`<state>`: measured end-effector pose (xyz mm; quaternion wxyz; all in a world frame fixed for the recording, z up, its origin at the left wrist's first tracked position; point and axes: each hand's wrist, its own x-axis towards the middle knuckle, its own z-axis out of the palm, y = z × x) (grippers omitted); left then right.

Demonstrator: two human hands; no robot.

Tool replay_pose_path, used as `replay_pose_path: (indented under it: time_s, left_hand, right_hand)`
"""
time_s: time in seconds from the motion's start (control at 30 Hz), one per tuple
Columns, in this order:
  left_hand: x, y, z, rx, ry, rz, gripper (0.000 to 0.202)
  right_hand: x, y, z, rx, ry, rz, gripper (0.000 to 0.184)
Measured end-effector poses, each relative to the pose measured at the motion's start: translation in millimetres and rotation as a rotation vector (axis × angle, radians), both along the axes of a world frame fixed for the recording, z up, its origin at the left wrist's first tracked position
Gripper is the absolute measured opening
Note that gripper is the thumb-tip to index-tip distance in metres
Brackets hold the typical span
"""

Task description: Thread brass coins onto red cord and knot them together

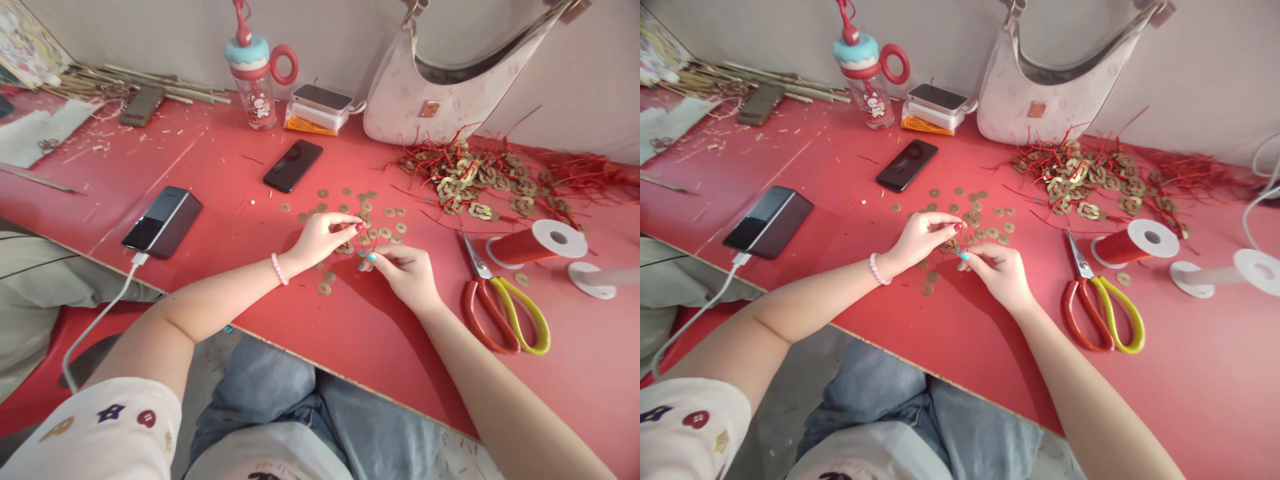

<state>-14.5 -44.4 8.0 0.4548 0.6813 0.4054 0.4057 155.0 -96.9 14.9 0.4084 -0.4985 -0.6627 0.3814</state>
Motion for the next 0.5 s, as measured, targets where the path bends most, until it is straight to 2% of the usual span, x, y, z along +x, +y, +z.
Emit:
replay_pose_path:
  time_s: [0.23,0.5]
  left_hand:
    - [1.8,-4.9,4.6,0.010,-0.012,-0.035,0.022]
    - [1.9,-5.8,5.8,0.009,-0.037,-0.068,0.022]
  right_hand:
    - [-4.3,-0.9,1.4,-0.004,-0.183,0.042,0.028]
    - [-4.2,-0.8,0.1,0.034,-0.207,0.035,0.026]
